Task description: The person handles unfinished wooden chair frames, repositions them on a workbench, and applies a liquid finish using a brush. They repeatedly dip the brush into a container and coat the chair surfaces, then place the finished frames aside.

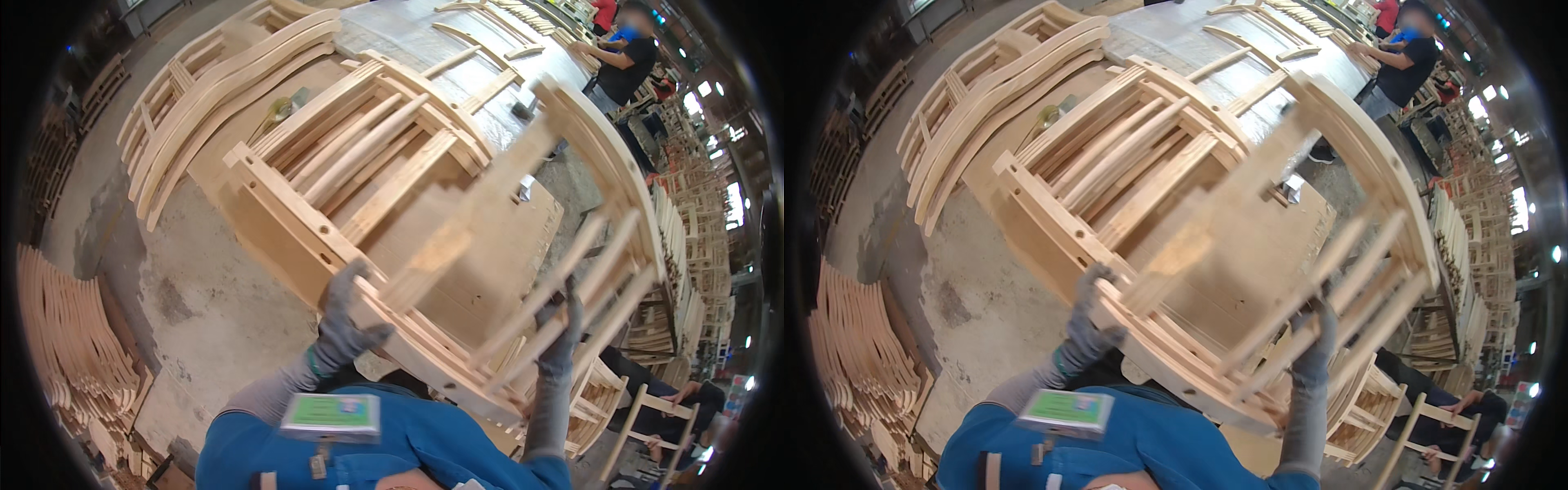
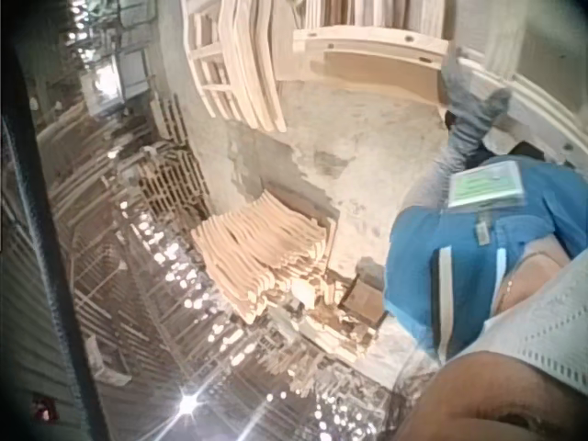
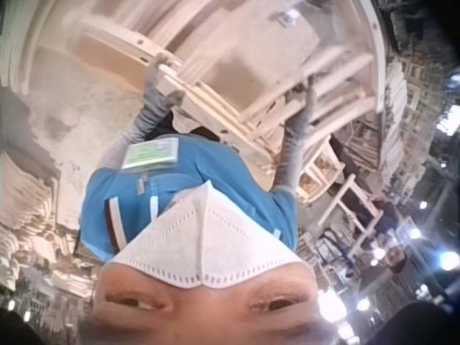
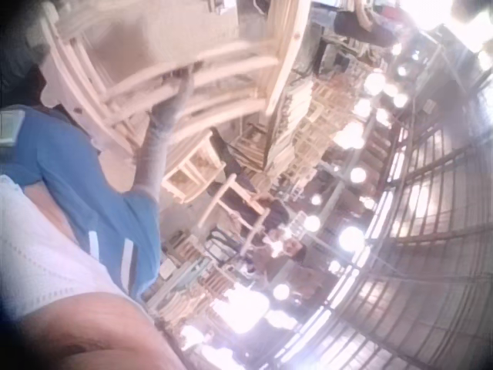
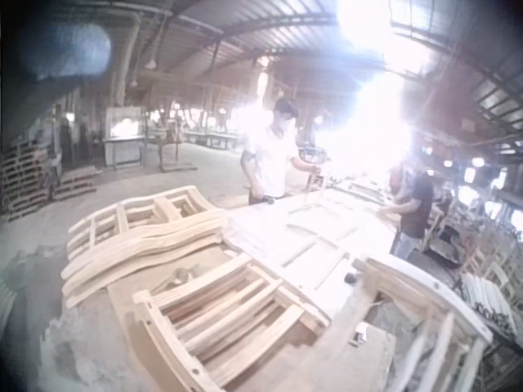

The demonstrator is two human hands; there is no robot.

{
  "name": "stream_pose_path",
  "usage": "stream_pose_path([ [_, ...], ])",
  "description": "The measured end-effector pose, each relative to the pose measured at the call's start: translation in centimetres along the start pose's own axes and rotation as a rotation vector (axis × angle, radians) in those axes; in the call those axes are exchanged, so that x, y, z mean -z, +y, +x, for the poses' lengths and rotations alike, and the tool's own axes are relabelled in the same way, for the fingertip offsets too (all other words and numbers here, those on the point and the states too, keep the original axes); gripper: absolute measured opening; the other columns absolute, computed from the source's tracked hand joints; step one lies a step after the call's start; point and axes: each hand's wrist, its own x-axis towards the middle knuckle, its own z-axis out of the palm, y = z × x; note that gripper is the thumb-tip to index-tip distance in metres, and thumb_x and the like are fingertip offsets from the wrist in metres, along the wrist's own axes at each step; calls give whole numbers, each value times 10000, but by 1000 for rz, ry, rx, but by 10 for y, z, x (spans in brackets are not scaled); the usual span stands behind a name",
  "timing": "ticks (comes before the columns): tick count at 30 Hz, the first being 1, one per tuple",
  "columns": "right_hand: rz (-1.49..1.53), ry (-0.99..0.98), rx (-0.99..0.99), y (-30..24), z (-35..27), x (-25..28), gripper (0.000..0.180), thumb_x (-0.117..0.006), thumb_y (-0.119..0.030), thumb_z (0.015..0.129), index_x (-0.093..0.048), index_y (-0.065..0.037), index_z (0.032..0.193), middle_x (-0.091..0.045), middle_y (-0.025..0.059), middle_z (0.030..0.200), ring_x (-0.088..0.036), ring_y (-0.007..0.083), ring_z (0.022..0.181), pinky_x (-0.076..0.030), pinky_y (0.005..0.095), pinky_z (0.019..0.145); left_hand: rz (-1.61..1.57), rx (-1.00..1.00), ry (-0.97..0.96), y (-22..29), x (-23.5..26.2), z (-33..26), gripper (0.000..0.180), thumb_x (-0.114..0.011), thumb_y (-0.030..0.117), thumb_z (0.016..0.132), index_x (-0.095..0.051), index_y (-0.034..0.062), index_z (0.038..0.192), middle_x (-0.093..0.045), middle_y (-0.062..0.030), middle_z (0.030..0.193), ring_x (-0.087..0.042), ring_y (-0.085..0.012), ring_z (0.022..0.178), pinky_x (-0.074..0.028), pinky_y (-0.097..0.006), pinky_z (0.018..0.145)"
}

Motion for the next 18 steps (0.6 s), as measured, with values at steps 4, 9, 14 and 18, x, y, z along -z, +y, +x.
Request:
stream_pose_path([
  [4, -66, -149, -149, 45, 57, -141, 607, -507, -359, 863, -328, -56, 1357, -521, 45, 1108, -530, 134, 916, -459, 251, 724, -32, 55, 254, -16, 109, 36, 755, -697, 301, 743, -335, -62, 1297, -436, -166, 1186, -460, -257, 1078, -395, -370, 922],
  [9, 50, -214, -315, 97, 119, -285, 457, -574, -370, 842, -507, -47, 1158, -582, 81, 956, -585, 173, 831, -503, 287, 732, 151, 267, 354, -16, 229, 116, 529, -572, 167, 841, -374, -9, 1299, -443, -137, 1200, -467, -192, 1064, -417, -293, 881],
  [14, 186, -262, -340, 148, 170, -360, 417, -645, -361, 796, -537, -72, 1076, -593, 68, 875, -583, 173, 797, -509, 312, 730, 10, 437, 309, -28, 300, 202, 487, -578, 256, 847, -451, 33, 1261, -494, -121, 1163, -539, -139, 926, -483, -235, 694],
  [18, 154, -192, -351, 179, 194, -388, 534, -663, -389, 770, -486, -80, 1168, -578, 77, 1002, -565, 211, 909, -494, 393, 804, -31, 403, 208, -83, 336, 233, 476, -534, 328, 869, -468, 64, 1259, -513, -78, 1140, -546, -121, 899, -486, -236, 667],
])
